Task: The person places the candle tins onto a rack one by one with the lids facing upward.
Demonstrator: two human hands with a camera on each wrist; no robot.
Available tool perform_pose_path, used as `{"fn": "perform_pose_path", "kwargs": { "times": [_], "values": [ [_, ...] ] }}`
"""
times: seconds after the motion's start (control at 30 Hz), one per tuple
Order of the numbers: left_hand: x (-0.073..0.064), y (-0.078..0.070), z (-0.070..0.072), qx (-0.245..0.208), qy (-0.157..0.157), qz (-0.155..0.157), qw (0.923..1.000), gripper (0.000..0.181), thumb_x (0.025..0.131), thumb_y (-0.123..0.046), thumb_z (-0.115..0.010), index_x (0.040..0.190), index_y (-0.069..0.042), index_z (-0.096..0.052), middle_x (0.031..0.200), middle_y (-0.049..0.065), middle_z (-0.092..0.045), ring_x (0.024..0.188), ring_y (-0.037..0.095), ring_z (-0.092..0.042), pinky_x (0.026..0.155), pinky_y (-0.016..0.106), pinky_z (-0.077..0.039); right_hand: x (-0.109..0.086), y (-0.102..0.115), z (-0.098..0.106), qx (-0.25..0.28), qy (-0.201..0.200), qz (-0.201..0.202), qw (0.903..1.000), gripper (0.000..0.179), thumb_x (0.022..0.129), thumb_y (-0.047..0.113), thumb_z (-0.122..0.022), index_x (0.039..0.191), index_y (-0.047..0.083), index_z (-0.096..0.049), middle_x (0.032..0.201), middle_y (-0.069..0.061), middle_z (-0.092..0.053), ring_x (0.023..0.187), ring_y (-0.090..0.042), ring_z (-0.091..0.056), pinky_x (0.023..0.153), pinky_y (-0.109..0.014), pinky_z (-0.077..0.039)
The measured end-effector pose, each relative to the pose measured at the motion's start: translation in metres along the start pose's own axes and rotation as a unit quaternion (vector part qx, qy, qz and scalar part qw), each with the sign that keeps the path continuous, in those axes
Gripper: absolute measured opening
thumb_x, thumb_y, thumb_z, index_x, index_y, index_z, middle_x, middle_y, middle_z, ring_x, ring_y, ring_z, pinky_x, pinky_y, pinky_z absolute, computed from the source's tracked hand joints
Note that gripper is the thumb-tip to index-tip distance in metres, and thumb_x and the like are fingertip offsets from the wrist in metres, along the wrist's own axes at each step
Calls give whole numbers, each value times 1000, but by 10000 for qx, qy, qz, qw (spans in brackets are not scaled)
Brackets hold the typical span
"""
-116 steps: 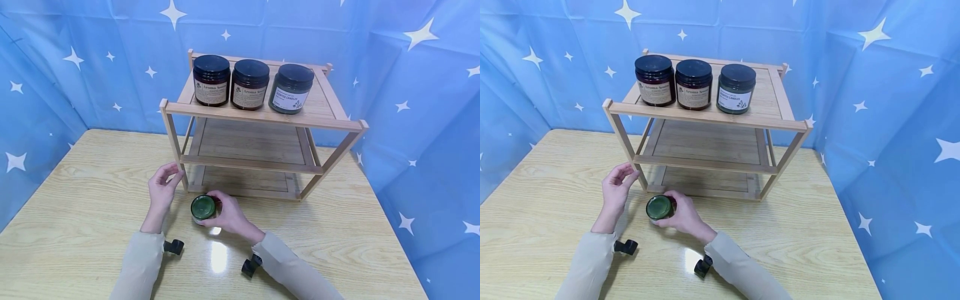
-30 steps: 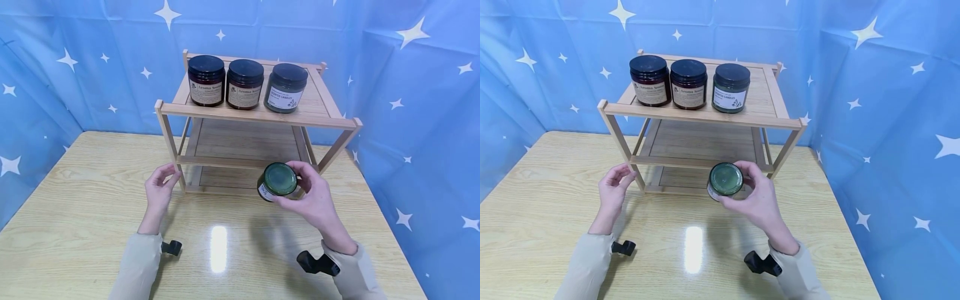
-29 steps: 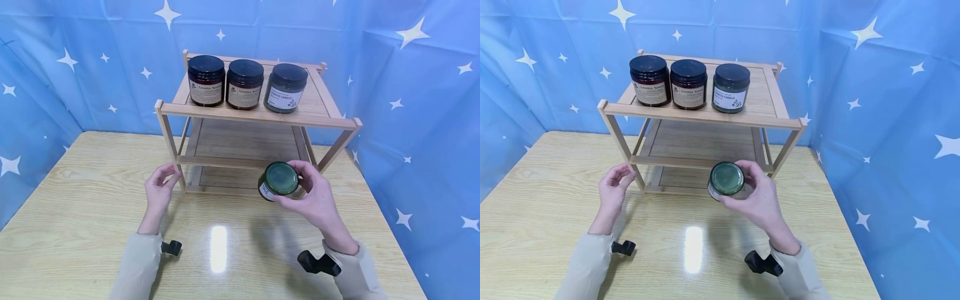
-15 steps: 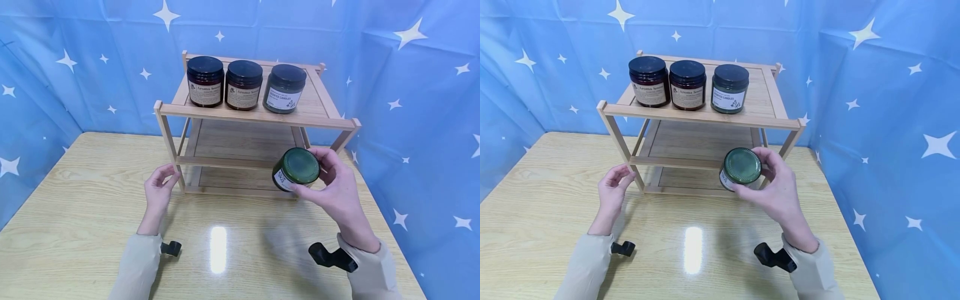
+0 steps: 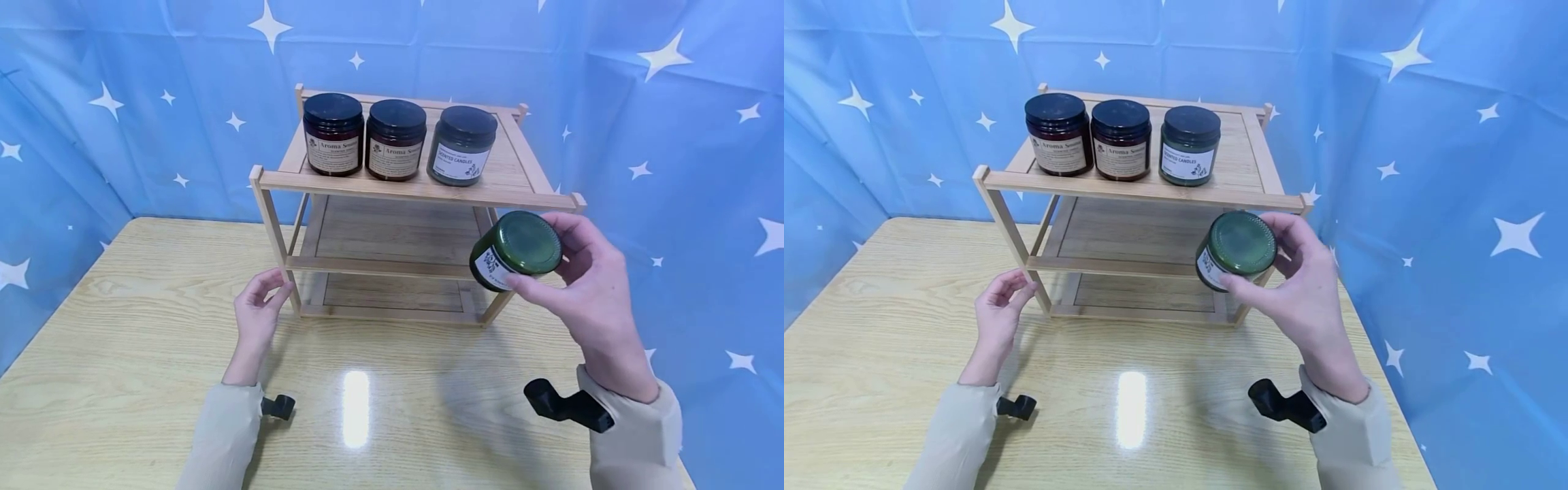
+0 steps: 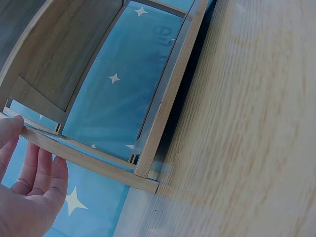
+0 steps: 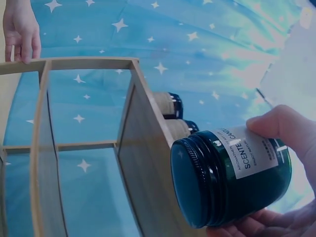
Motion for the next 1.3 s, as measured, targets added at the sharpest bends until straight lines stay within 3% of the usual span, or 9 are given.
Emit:
{"fn": "perform_pose_path", "kwargs": {
  "times": [0.4,0.8,1.03,1.3],
  "values": [
    [0,0,0,76,35,16,10000,27,81,14,-62,98,-7,-67,89,-8,-64,88,8,-59,82,20,-53,14,9,15,638,-327,-10,9974,55,63,-23,-68,112,-2,-58,105,-12,-62,90,-19,-59,81,-20,-48],
    [0,1,0,18,-2,62,10000,34,81,15,-61,95,-15,-67,88,-8,-64,88,8,-59,82,20,-53,32,18,27,1364,-585,205,9887,52,62,-29,-63,109,-9,-57,104,-18,-62,89,-24,-59,77,-22,-54],
    [0,1,0,-27,21,24,10000,34,81,16,-61,95,-14,-67,88,-7,-65,87,8,-59,82,20,-53,46,21,33,1398,-781,308,9866,50,59,-29,-63,105,-8,-59,100,-17,-65,86,-23,-62,73,-21,-55],
    [0,0,0,13,83,-30,10000,31,81,16,-61,96,-11,-67,89,-7,-64,88,9,-59,82,20,-53,61,25,33,1064,-923,314,9895,48,63,-24,-65,108,-6,-58,102,-17,-61,90,-24,-58,72,-23,-54]
  ]
}}
Point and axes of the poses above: each hand's wrist, its own x-axis towards the middle knuckle, its own z-axis out of the back of the hand, y = z × x, the point moved 8 cm from there along x, towards the middle knuckle
